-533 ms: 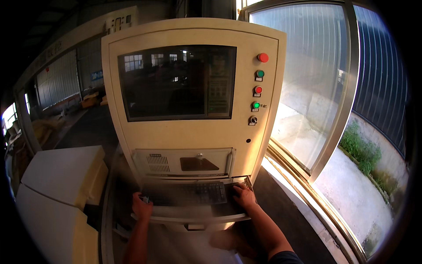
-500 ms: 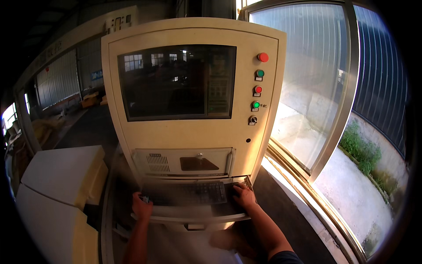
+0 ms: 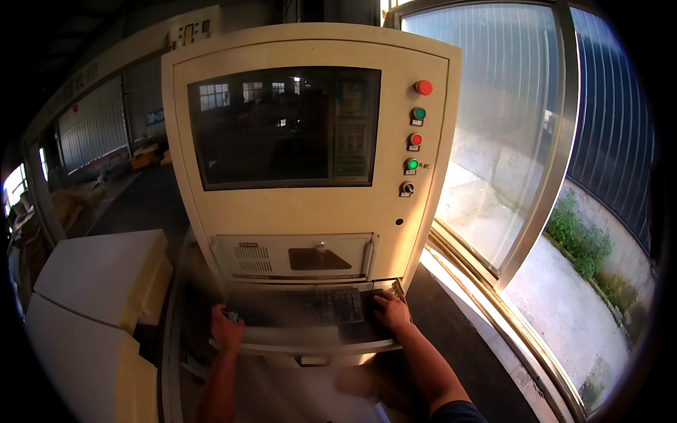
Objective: The person operates a CNC machine control panel using a keyboard and mouse, then measures large white foam blocks with a tape measure. They repeatedly measure different foam pieces on a conveyor and return to the control panel to input data.
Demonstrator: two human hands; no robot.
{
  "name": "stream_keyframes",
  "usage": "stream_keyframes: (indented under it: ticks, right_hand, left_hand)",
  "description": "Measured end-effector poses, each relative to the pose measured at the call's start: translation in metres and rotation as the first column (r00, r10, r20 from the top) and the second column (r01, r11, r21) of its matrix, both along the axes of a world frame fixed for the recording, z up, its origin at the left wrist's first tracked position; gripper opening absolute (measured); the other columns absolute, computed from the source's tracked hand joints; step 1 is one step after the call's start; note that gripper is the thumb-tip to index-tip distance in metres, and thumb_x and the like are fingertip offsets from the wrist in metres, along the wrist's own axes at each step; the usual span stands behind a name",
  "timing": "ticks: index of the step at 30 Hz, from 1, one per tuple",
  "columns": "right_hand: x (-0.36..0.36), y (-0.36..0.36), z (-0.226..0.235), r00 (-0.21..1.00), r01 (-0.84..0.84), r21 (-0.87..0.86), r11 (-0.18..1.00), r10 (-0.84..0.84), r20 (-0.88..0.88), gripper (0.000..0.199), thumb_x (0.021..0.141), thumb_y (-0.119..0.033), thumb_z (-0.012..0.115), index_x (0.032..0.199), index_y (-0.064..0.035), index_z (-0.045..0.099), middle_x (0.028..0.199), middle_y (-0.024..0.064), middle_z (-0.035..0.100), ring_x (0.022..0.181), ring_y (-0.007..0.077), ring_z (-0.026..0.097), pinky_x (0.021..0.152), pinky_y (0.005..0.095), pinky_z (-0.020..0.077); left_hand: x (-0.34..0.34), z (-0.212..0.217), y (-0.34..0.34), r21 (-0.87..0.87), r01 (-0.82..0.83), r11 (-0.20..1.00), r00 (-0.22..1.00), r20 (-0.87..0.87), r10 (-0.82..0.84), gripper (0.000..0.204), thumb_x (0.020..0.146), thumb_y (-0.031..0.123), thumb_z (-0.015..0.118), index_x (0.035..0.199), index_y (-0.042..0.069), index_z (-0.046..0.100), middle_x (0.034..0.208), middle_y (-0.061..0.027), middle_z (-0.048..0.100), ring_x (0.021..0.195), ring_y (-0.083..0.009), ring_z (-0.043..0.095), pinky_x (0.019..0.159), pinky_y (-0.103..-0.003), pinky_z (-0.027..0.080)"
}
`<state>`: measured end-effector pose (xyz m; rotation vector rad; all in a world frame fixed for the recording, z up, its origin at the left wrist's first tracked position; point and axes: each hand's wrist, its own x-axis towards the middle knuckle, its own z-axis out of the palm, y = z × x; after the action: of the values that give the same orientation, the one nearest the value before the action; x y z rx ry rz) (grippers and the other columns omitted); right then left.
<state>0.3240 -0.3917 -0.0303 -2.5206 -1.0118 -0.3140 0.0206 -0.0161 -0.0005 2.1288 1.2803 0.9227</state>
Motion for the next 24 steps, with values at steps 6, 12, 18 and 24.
stream_keyframes:
  ticks: [6, 12, 18, 24]
  right_hand:
    - [-0.003, 0.003, 0.008, 0.996, -0.033, 0.043, 0.999, 0.037, -0.083, 0.06, 0.077, -0.034, 0.078, 0.134, -0.0208, 0.062, 0.145, 0.0121, 0.052, 0.129, 0.0328, 0.054, 0.107, 0.0427, 0.0453]
    - [0.0, 0.002, 0.009, 0.997, -0.06, 0.035, 0.998, 0.061, -0.047, 0.058, 0.076, -0.03, 0.079, 0.131, -0.019, 0.064, 0.142, 0.0147, 0.054, 0.127, 0.0343, 0.054, 0.106, 0.0434, 0.0459]
    - [0.007, 0.001, -0.003, 0.993, -0.117, 0.065, 0.991, 0.117, 0.013, 0.058, 0.074, -0.028, 0.08, 0.128, -0.016, 0.065, 0.139, 0.0159, 0.056, 0.125, 0.035, 0.056, 0.106, 0.0435, 0.0465]
    - [0.003, 0.001, 0.001, 0.992, -0.127, 0.07, 0.989, 0.127, 0.007, 0.057, 0.074, -0.027, 0.081, 0.127, -0.0141, 0.066, 0.139, 0.0162, 0.055, 0.126, 0.0352, 0.055, 0.106, 0.043, 0.0466]
  left_hand:
    - [-0.003, -0.024, 0.015, 0.15, -0.003, 0.989, 1.0, 0.013, 0.001, 0.065, 0.067, 0.011, 0.083, 0.121, 0.011, 0.047, 0.106, -0.019, 0.062, 0.096, -0.0389, 0.064, 0.077, -0.05, 0.052]
    - [0.001, -0.022, 0.009, 0.18, 0.008, 0.984, 1.0, -0.018, -0.005, 0.065, 0.068, 0.012, 0.083, 0.121, 0.01, 0.047, 0.105, -0.0184, 0.062, 0.095, -0.0382, 0.065, 0.077, -0.051, 0.052]
    - [0.001, -0.028, 0.008, 0.183, -0.029, 0.983, 0.999, -0.024, 0.034, 0.065, 0.068, 0.012, 0.083, 0.121, 0.011, 0.046, 0.106, -0.0186, 0.062, 0.096, -0.039, 0.065, 0.078, -0.051, 0.052]
    - [0.002, -0.02, 0.004, 0.151, -0.034, 0.988, 0.998, -0.043, 0.041, 0.065, 0.067, 0.012, 0.083, 0.12, 0.011, 0.046, 0.104, -0.0187, 0.062, 0.095, -0.0391, 0.064, 0.078, -0.05, 0.052]
